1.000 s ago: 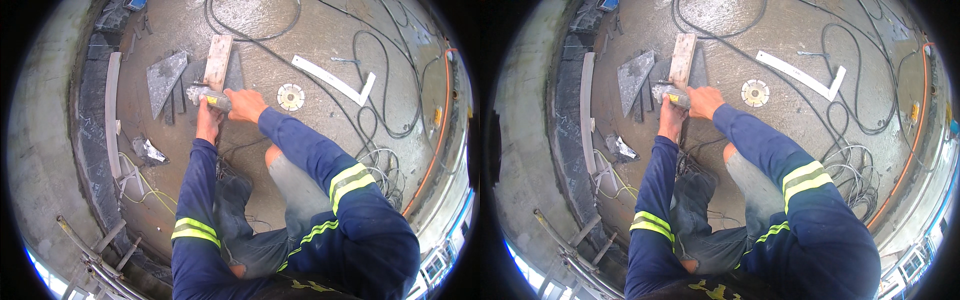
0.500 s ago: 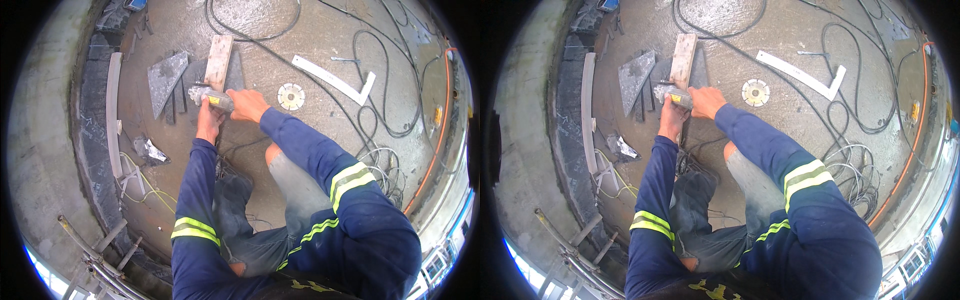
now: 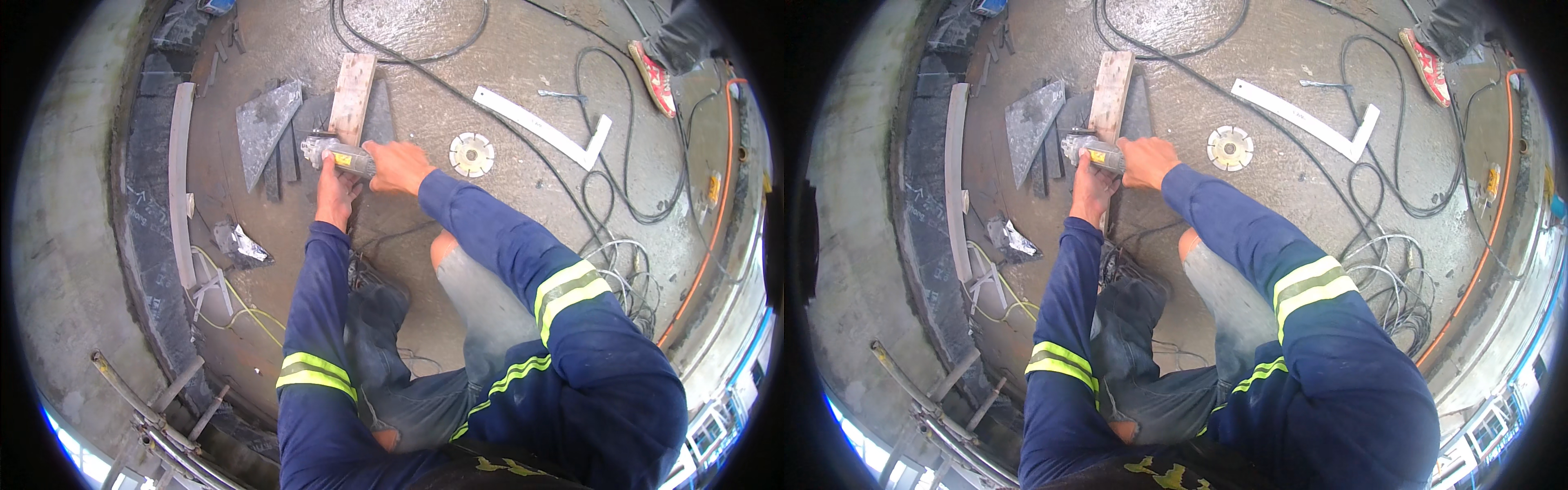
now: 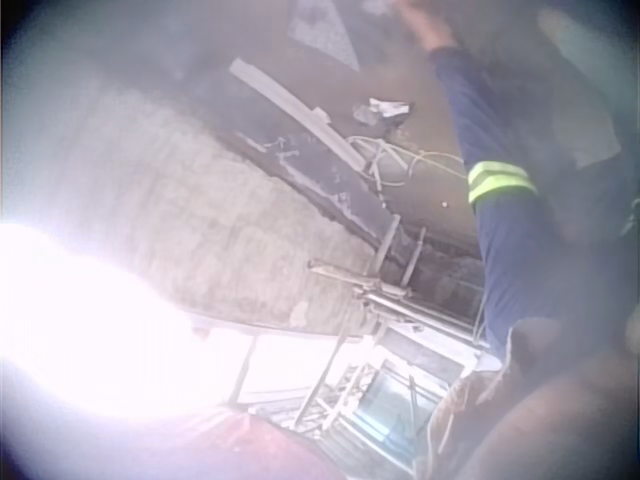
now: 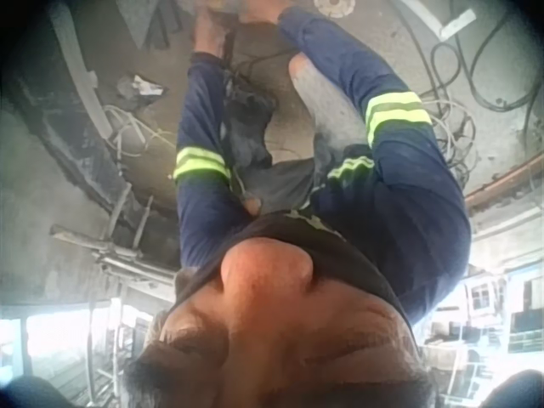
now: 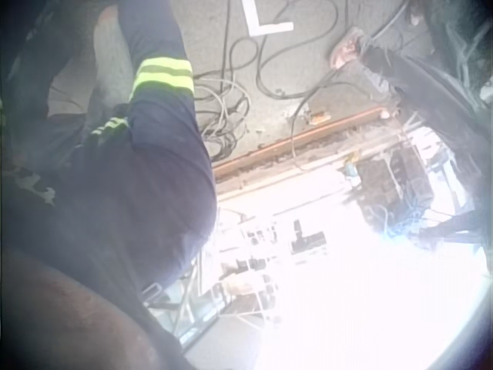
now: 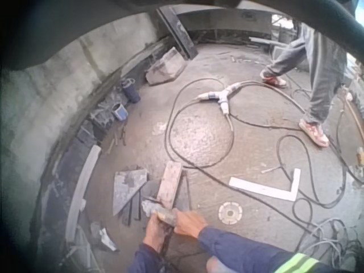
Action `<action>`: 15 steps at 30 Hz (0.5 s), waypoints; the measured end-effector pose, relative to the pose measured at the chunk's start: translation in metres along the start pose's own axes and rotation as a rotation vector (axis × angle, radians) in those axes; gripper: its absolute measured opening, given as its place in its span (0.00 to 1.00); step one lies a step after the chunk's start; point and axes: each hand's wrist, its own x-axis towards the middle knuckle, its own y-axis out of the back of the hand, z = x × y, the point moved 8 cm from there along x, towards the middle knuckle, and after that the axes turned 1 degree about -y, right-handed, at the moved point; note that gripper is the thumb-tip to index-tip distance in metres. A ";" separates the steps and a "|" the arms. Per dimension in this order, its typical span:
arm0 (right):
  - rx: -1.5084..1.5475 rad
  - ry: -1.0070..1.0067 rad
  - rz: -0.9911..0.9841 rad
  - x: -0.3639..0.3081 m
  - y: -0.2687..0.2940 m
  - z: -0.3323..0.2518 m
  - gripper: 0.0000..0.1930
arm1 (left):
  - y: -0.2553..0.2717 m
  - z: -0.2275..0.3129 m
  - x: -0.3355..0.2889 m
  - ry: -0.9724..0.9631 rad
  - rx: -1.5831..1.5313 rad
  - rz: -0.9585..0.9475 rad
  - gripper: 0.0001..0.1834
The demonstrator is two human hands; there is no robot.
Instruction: The person measures a metal bar with a ruler, then uses an angle grinder to cut the metal bar while kneeling on the floor. The person handles the metal bar and the angle grinder throughout the process.
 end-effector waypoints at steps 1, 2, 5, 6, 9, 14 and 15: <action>-0.013 -0.010 -0.017 0.002 -0.002 0.001 0.34 | 0.000 0.002 0.002 0.012 0.000 0.011 0.42; -0.026 -0.020 -0.034 0.003 -0.005 0.003 0.38 | -0.001 0.000 0.001 0.010 0.002 0.001 0.41; -0.023 -0.009 -0.036 -0.004 -0.006 0.009 0.38 | -0.006 -0.005 -0.004 0.001 0.000 -0.027 0.41; -0.017 -0.004 -0.012 -0.002 -0.005 0.008 0.34 | -0.006 -0.003 -0.004 -0.007 -0.004 -0.035 0.41; -0.005 0.003 0.018 -0.002 -0.001 0.002 0.26 | 0.000 -0.003 0.000 -0.004 0.005 -0.038 0.39; -0.024 0.003 0.000 -0.002 -0.003 0.005 0.26 | -0.002 -0.007 0.002 0.004 -0.005 -0.033 0.41; -0.029 -0.009 -0.014 -0.002 -0.004 0.009 0.30 | -0.005 -0.007 0.001 0.003 0.003 -0.033 0.41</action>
